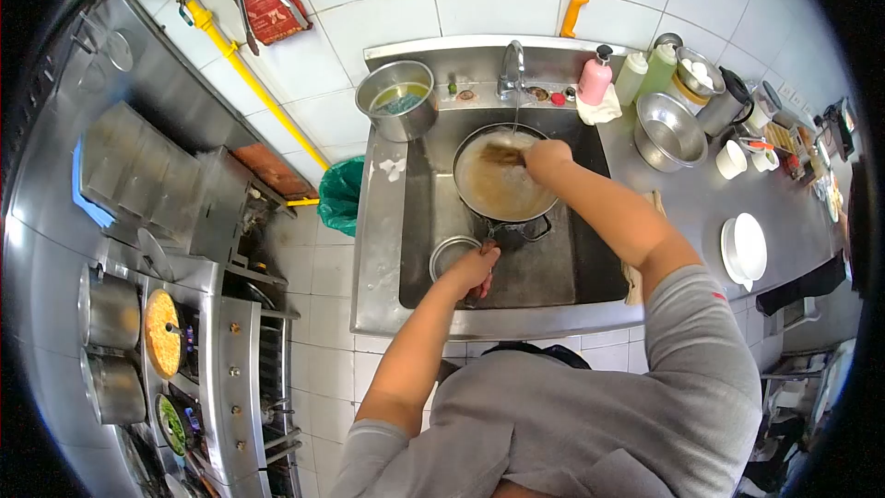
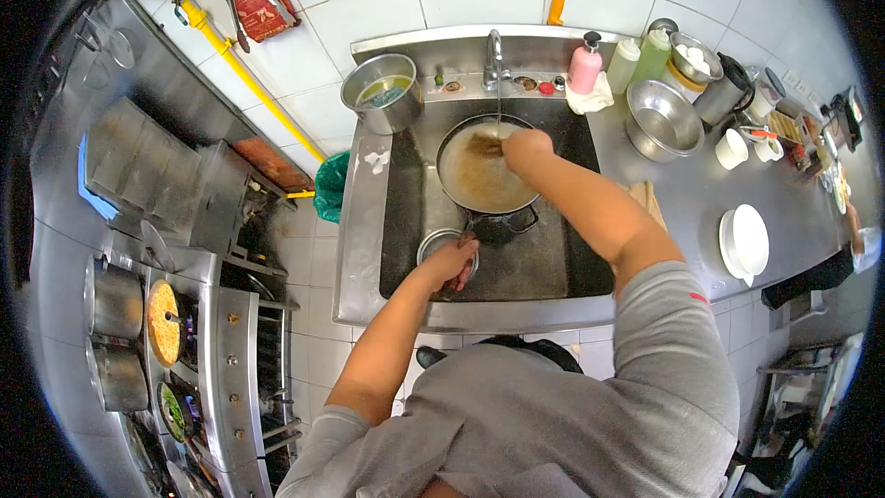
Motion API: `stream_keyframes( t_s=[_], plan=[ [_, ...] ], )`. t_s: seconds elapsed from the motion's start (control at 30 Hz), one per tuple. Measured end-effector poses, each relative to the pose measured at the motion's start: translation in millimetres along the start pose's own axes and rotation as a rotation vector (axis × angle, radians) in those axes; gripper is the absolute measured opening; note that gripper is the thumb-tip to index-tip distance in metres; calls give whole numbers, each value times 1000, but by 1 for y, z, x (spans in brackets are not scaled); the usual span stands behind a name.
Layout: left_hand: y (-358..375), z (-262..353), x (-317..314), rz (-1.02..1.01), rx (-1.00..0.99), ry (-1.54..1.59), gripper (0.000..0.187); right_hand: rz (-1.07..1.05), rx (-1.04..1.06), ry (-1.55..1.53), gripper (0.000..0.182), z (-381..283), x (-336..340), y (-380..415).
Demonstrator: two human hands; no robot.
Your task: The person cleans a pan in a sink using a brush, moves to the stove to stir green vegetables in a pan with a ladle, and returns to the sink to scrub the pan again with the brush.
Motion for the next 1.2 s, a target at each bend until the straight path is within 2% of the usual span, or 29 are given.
stream_keyframes(
  t_s=[0.03, 0.07, 0.1, 0.13, 0.2, 0.23, 0.3, 0.37, 0.43, 0.47, 0.5, 0.57, 0.6, 0.67, 0.7, 0.77, 0.8, 0.83, 0.87, 0.9, 0.93, 0.97, 1.03, 1.07, 1.13, 1.17, 1.2],
  plan=[
    [8, 2, -6, 58, 13, -36, 45, 34, 87, 10, 43, -7, -9, 11],
    [11, 5, -7, 122, 20, -76, 45, 35, 90, 4, 43, 1, -17, 26],
    [0, 6, -24, 96, -22, -40, 45, 12, 192, 40, 41, 19, 8, 75],
    [-3, -4, -16, 99, -10, -6, 45, -3, 325, 12, 40, 16, 17, 94],
    [1, -5, -3, 97, 18, 8, 44, -120, 170, 323, 37, 51, 11, 56],
    [0, -7, -6, 91, 24, 17, 44, -309, 26, 408, 32, 53, 46, 70],
    [-5, -7, 0, 63, -20, -28, 42, 108, -237, 254, 25, 88, 19, -7],
    [-14, -14, 9, 39, 16, -26, 41, 495, 9, 395, 35, 46, 12, -12],
    [-7, -2, 20, 22, 48, -23, 40, 620, 346, 479, 45, 23, 12, -11],
    [-3, -2, 21, 33, 35, -35, 39, 688, 263, 545, 48, 29, 12, -6],
    [4, -3, 17, 37, 30, -43, 39, 612, 211, 413, 51, 47, 8, -9],
    [1, -6, 18, 58, 34, 4, 38, 316, -103, 120, 51, 69, 3, 14],
    [-5, -7, 16, 25, 8, -5, 39, 376, -81, 83, 57, 77, -22, 24],
    [-8, -3, 14, 15, -74, -80, 40, 183, 10, 104, 59, 70, -54, 51],
    [-9, 2, 13, 45, -117, -142, 41, 4, -38, 60, 60, 33, -21, 88],
    [-23, -2, 17, 30, -145, -276, 44, -20, 176, 179, 56, -14, 0, 110],
    [-37, -8, 17, 44, -95, -234, 45, -120, 165, -120, 51, -38, 22, 112],
    [-48, -12, 20, 39, -54, -198, 47, -208, 5, -426, 50, -61, 46, 112],
    [-46, -14, 29, 80, -52, -165, 47, -161, 7, -536, 50, -57, 32, 70],
    [-33, -27, 22, 64, -73, -268, 52, -149, 3, -674, 50, -49, -5, 31],
    [-33, -20, 22, 41, -139, -373, 57, 13, -91, -678, 52, -48, -8, 15],
    [-35, -17, 21, 58, -141, -356, 57, 158, 33, -560, 53, -18, -42, -14],
    [-37, -11, 17, 147, -261, -287, 69, 494, 214, -252, 54, 39, -109, -69],
    [-37, -8, 22, 158, -269, -287, 69, 248, 138, -282, 55, 36, -81, -43],
    [-33, -13, 24, 104, -330, -590, 64, -176, -2, -260, 56, 16, 13, 60],
    [-21, -8, 28, 104, -331, -591, 64, -345, -69, -212, 57, 12, 38, 81],
    [-1, 0, 29, 101, -265, -499, 59, -359, 3, -32, 55, 23, 38, 68]
  ],
)
Point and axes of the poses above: each hand's wrist, its own y-axis away from the middle knuckle, its own x-axis out of the back of the hand, z = x × y, the point moved 3 cm from there along -y, towards the middle knuckle, and after that the axes turned 1 degree about x, right-handed, at the moved point
